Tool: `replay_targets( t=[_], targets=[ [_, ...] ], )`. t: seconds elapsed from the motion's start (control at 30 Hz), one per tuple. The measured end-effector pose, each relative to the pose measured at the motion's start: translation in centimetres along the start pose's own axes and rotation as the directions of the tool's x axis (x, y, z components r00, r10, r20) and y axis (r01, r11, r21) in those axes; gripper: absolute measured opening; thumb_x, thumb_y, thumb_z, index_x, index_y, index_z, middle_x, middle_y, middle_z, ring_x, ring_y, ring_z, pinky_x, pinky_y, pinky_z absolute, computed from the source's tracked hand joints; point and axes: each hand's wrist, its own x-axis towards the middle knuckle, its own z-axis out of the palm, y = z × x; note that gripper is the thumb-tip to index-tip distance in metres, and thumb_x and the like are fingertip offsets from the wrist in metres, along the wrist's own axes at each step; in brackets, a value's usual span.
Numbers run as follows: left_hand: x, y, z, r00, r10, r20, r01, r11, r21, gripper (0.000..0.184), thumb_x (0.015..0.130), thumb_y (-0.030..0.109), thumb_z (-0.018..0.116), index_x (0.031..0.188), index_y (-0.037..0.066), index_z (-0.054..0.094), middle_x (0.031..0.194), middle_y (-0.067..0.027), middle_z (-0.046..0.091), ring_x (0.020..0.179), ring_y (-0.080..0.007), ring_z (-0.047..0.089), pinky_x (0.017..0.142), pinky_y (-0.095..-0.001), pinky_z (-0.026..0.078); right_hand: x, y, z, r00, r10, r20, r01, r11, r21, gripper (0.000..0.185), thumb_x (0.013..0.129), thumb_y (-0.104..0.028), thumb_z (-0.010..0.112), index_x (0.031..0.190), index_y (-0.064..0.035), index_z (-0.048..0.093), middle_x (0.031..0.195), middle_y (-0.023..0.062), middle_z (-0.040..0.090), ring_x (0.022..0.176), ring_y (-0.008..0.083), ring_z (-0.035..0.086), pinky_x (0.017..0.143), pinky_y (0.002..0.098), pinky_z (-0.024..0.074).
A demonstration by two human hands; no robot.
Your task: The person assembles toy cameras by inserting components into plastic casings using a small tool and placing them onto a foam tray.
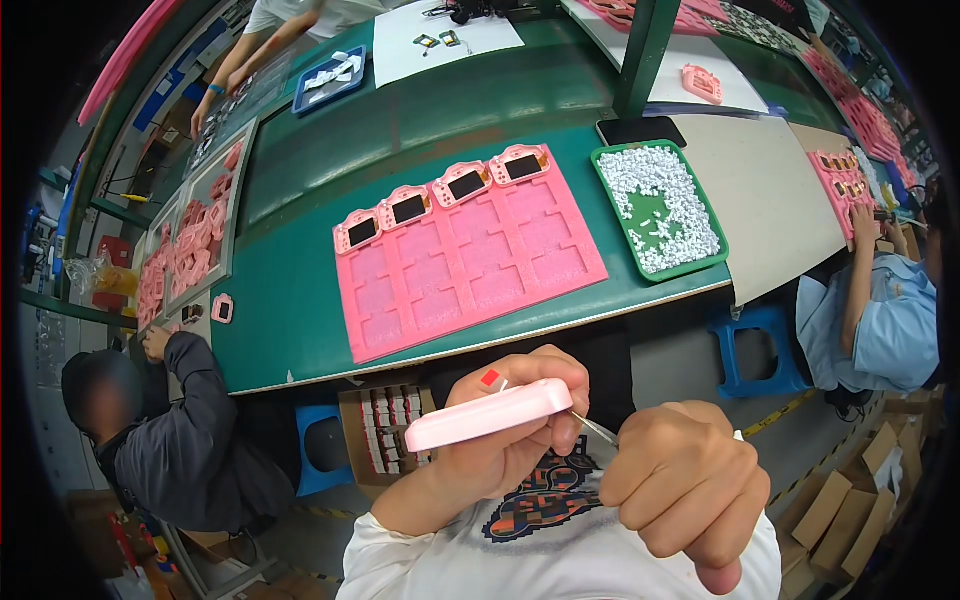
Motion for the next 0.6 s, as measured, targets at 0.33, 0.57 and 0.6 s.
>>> replay_targets(
  t=[0.33, 0.57, 0.6],
  targets=[
    [0.0, -0.2, 0.0, 0.999, 0.019, 0.035, -0.018, 1.000, -0.018, 0.026, 0.098, 0.006, 0.061, 0.123, 0.000, 0.066, 0.105, -0.0147, 0.060, 0.074, -0.0141, 0.058, 0.062, -0.0210, 0.047, -1.7, -0.1, 0.5, 1.000, 0.008, 0.001, -0.008, 0.999, -0.049, 0.050, 0.111, -0.020, 0.052, 0.064, -0.0182, 0.035, 0.052, 0.0020, 0.033, 0.042, 0.0113, 0.014, 0.040, 0.0295, 0.0164],
    [0.6, -1.2, -1.3, 0.986, 0.110, 0.124, -0.101, 0.992, -0.071, 0.024, 0.102, -0.001, 0.058, 0.125, -0.004, 0.064, 0.115, -0.0187, 0.059, 0.080, -0.0180, 0.059, 0.070, -0.0247, 0.050, -2.3, 0.9, 2.5, 0.895, -0.147, -0.421, 0.162, 0.987, -0.002, 0.053, 0.115, -0.031, 0.048, 0.066, -0.0159, 0.034, 0.051, 0.0019, 0.033, 0.041, 0.0131, 0.012, 0.038, 0.0306, 0.0163],
    [0.7, -1.4, -1.3, 0.985, 0.123, 0.124, -0.115, 0.991, -0.064, 0.024, 0.102, -0.001, 0.058, 0.125, -0.004, 0.064, 0.115, -0.0186, 0.059, 0.080, -0.0180, 0.059, 0.070, -0.0247, 0.050, -2.2, 0.8, 2.7, 0.856, -0.128, -0.501, 0.144, 0.990, -0.006, 0.054, 0.115, -0.033, 0.047, 0.066, -0.0152, 0.034, 0.052, 0.0022, 0.033, 0.041, 0.0142, 0.012, 0.038, 0.0313, 0.0169]
  ],
)
